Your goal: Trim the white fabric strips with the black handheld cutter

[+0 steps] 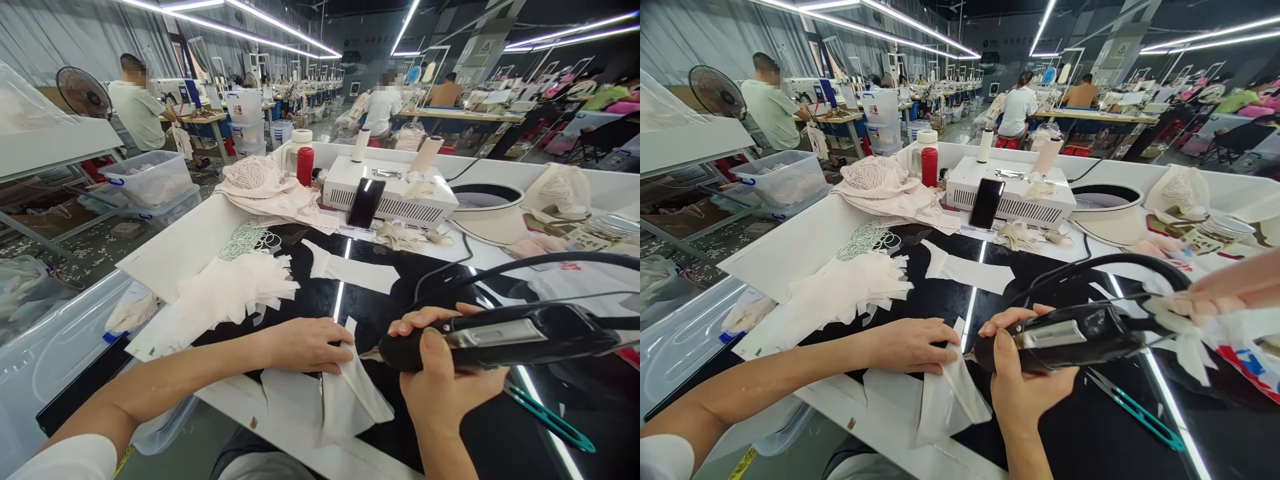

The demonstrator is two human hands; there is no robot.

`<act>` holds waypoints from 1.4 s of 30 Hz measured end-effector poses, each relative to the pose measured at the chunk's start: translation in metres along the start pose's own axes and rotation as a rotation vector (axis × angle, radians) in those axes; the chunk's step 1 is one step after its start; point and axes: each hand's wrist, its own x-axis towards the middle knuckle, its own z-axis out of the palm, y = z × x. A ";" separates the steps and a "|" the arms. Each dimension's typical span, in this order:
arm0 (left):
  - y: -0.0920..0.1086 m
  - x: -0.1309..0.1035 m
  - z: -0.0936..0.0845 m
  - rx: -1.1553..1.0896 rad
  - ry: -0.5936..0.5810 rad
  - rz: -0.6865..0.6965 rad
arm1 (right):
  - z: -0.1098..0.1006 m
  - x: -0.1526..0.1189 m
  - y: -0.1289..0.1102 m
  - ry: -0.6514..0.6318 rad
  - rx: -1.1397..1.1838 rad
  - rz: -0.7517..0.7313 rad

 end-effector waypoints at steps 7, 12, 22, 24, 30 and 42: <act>0.001 -0.002 -0.001 -0.022 0.018 -0.042 | 0.004 0.000 0.005 0.034 -0.048 0.041; 0.001 -0.003 0.000 -0.039 -0.001 -0.065 | 0.006 0.004 0.008 0.007 -0.011 0.005; 0.001 -0.003 -0.003 -0.055 -0.006 -0.081 | 0.002 0.008 0.008 -0.025 -0.036 0.026; 0.004 -0.001 -0.005 -0.056 0.004 -0.126 | -0.004 0.012 0.003 -0.046 -0.063 -0.005; 0.024 0.021 -0.003 -0.092 0.082 -0.193 | -0.038 0.019 -0.005 -0.173 -0.268 -0.088; 0.032 0.036 0.029 0.183 0.205 -0.065 | -0.187 0.037 -0.017 -0.315 -1.195 -0.176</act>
